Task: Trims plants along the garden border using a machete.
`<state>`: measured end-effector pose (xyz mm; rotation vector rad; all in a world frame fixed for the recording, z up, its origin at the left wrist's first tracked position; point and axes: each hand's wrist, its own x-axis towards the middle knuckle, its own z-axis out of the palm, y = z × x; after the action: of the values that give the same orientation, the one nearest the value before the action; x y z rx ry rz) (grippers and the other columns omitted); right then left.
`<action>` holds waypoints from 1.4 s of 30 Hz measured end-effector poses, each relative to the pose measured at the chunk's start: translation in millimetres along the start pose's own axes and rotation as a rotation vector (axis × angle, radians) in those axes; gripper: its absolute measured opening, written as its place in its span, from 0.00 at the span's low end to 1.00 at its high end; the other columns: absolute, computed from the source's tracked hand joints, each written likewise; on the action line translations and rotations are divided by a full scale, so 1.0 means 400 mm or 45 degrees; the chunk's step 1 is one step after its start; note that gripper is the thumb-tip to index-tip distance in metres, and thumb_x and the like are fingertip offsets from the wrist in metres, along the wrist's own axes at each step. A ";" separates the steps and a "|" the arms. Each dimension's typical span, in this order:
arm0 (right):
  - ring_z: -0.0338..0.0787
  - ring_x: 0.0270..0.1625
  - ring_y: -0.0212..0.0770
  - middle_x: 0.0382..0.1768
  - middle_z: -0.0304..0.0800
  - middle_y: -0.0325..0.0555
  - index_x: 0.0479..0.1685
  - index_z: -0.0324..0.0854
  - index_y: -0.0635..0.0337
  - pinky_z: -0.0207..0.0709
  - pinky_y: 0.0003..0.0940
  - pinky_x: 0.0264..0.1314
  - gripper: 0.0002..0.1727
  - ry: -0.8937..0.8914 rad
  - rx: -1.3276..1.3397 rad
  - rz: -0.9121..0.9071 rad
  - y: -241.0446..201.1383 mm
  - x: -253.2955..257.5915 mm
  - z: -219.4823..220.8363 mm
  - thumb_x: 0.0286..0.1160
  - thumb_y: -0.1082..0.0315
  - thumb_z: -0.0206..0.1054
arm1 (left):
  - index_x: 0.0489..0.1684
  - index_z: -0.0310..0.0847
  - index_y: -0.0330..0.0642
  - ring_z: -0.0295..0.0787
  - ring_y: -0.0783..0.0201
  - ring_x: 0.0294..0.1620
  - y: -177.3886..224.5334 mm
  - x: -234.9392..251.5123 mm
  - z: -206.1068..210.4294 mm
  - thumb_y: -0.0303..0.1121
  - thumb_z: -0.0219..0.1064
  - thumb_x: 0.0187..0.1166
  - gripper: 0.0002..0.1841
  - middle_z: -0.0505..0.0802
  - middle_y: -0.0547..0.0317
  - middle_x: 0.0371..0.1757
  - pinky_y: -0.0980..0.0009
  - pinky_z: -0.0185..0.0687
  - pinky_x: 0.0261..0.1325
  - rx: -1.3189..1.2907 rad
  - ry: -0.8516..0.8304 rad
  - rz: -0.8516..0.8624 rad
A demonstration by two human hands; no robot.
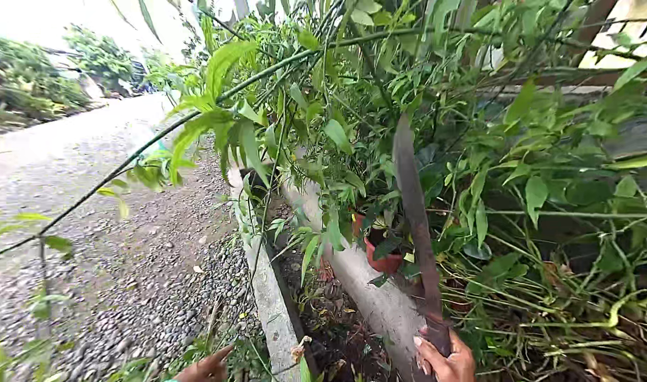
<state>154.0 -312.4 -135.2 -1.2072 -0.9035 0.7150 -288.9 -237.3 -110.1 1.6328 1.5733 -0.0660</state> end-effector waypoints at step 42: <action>0.91 0.39 0.63 0.36 0.90 0.68 0.60 0.81 0.77 0.81 0.63 0.46 0.24 -0.194 -0.972 -0.182 -0.186 0.145 -0.146 0.67 0.69 0.74 | 0.42 0.77 0.42 0.91 0.70 0.41 0.917 0.201 -0.228 0.35 0.41 0.95 0.18 0.90 0.68 0.33 0.64 0.89 0.60 -1.259 1.047 1.676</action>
<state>232.6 -306.8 -57.2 -1.7418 -1.4472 0.3442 -8.7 -65.7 93.1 1.5233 0.4479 1.9008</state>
